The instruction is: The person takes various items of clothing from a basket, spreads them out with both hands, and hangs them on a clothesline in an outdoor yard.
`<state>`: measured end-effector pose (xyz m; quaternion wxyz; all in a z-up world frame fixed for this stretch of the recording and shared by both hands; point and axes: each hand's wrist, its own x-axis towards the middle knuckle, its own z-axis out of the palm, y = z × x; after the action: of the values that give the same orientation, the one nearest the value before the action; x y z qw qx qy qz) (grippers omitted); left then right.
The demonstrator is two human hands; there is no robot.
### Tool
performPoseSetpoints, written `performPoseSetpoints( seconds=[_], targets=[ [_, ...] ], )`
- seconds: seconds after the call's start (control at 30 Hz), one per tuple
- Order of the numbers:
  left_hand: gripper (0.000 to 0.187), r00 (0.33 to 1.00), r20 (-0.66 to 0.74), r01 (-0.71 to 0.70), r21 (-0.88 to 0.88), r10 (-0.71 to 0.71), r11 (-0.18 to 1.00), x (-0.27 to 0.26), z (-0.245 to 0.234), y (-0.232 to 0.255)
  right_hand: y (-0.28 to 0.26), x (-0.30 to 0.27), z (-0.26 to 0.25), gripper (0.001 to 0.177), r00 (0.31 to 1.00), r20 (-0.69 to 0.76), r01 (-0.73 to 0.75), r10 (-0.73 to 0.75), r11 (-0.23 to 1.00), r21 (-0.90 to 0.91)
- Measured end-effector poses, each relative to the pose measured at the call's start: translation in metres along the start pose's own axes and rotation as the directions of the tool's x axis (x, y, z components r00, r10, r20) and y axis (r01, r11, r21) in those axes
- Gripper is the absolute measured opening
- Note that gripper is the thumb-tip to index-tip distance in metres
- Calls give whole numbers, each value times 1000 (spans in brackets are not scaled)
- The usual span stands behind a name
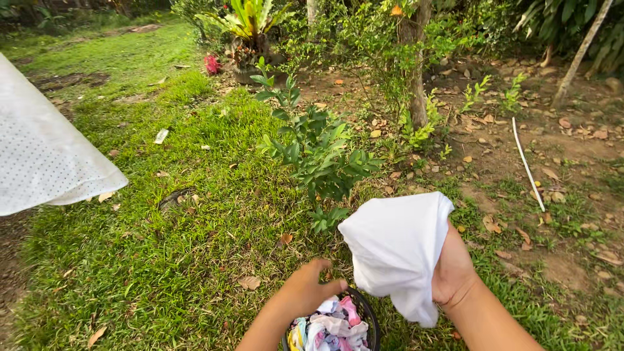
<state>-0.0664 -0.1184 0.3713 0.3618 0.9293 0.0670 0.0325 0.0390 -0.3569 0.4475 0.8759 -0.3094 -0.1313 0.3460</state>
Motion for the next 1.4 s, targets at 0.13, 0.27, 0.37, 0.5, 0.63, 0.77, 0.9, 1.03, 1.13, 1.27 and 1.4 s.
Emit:
performPoseSetpoints(
  seconds=[0.13, 0.27, 0.37, 0.5, 0.63, 0.77, 0.9, 1.03, 1.13, 1.27, 1.4],
  targets=[
    [77, 995, 50, 95, -305, -83, 947, -15, 10, 45, -18, -1, -14, 62, 992, 52, -113, 114, 993, -20],
    [63, 986, -38, 46, -875, -162, 483, -24, 0, 77, -28, -1, -26, 59, 961, -57, -278, 272, 950, -140],
    [45, 948, -114, -10, -944, -296, 331, -29, -19, 80, -34, -11, -11, 57, 997, 50, -62, 66, 996, -71],
    [46, 909, -36, 134, -918, -414, 373, -27, -41, 79, -24, -22, 19, 79, 910, -413, 3, 19, 999, 52],
    [34, 987, -125, -88, -943, -98, 320, -39, -53, 81, 2, -23, -4, 60, 945, -324, -192, -49, 717, -670],
    [50, 975, -183, -109, -890, -127, 443, -51, -75, 94, 0, -3, -61, 37, 819, -526, -112, -230, 834, -540],
    [59, 961, -184, -99, -926, -205, 364, -56, -86, 107, -10, 4, -95, 37, 835, -519, 0, -183, 943, -332],
    [77, 953, -302, -244, -787, -8, 567, -55, -93, 106, -22, -14, -71, 69, 853, -520, -18, -38, 995, -102],
    [69, 946, -318, -164, -634, -61, 756, -48, -93, 94, -32, -38, -47, 87, 911, -411, 32, -29, 999, 0],
    [47, 968, -50, 47, -925, -246, 376, -37, -79, 52, -15, -36, -59, 51, 909, -380, -360, 173, 786, -503],
    [34, 942, 149, 325, -637, -302, 699, -29, -42, 13, -2, -11, -109, 46, 953, -247, -290, 178, 775, -561]
  ],
)
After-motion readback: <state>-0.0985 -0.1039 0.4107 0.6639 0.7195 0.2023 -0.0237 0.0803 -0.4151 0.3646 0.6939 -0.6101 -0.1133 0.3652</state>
